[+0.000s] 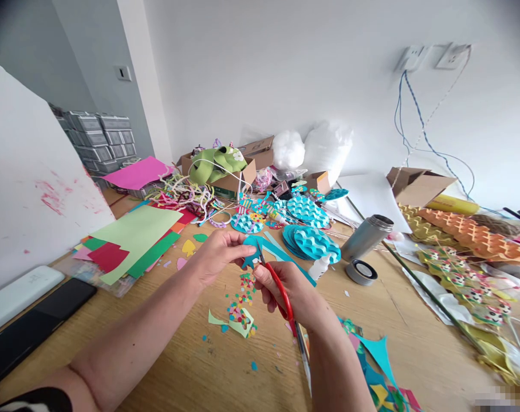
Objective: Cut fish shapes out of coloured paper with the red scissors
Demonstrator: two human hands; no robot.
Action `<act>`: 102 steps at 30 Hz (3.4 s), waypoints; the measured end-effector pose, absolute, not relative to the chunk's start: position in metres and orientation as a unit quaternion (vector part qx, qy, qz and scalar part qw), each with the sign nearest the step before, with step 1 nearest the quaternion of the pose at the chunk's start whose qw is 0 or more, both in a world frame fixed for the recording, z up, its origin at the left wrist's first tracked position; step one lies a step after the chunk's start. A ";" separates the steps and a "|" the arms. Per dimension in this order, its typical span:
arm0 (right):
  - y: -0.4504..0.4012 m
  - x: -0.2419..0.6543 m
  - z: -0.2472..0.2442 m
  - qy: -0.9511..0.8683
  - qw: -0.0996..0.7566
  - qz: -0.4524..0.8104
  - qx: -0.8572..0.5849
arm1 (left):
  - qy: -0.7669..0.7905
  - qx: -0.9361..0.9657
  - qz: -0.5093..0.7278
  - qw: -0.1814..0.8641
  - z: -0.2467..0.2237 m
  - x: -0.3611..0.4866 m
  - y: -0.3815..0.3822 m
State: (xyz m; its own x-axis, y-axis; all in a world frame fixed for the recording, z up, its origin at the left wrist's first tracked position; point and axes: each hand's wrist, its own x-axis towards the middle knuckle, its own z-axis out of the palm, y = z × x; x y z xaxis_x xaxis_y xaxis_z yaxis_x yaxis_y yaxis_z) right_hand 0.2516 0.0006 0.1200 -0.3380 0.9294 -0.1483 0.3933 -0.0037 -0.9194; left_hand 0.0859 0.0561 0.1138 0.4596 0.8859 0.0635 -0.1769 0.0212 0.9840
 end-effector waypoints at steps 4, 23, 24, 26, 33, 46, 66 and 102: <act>0.000 0.252 0.119 -0.641 0.274 0.510 -0.504 | 0.317 0.565 0.411 0.641 0.114 0.086 0.056; -0.001 0.250 0.123 -0.640 0.264 0.488 -0.531 | 0.322 0.560 0.410 0.644 0.115 0.086 0.055; -0.001 0.250 0.123 -0.640 0.264 0.489 -0.531 | 0.322 0.561 0.410 0.643 0.115 0.085 0.055; 0.000 0.249 0.122 -0.640 0.264 0.489 -0.531 | 0.322 0.560 0.409 0.645 0.115 0.085 0.055; -0.001 0.249 0.122 -0.641 0.252 0.485 -0.539 | 0.328 0.551 0.421 0.642 0.114 0.085 0.056; 0.001 0.250 0.123 -0.655 0.247 0.478 -0.531 | 0.330 0.575 0.411 0.626 0.115 0.084 0.057; 0.000 0.249 0.123 -0.625 0.255 0.486 -0.555 | 0.331 0.546 0.417 0.647 0.114 0.085 0.058; 0.002 0.256 0.116 -0.643 0.234 0.474 -0.554 | 0.342 0.556 0.403 0.642 0.118 0.083 0.056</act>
State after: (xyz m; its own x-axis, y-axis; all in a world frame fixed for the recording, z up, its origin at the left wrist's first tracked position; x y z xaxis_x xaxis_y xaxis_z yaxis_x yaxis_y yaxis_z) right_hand 0.2559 0.0020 0.1164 -0.2758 0.9348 -0.2237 0.4904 -0.0633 -0.8692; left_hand 0.0831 0.0562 0.1176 0.4416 0.8972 0.0085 -0.1363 0.0578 0.9890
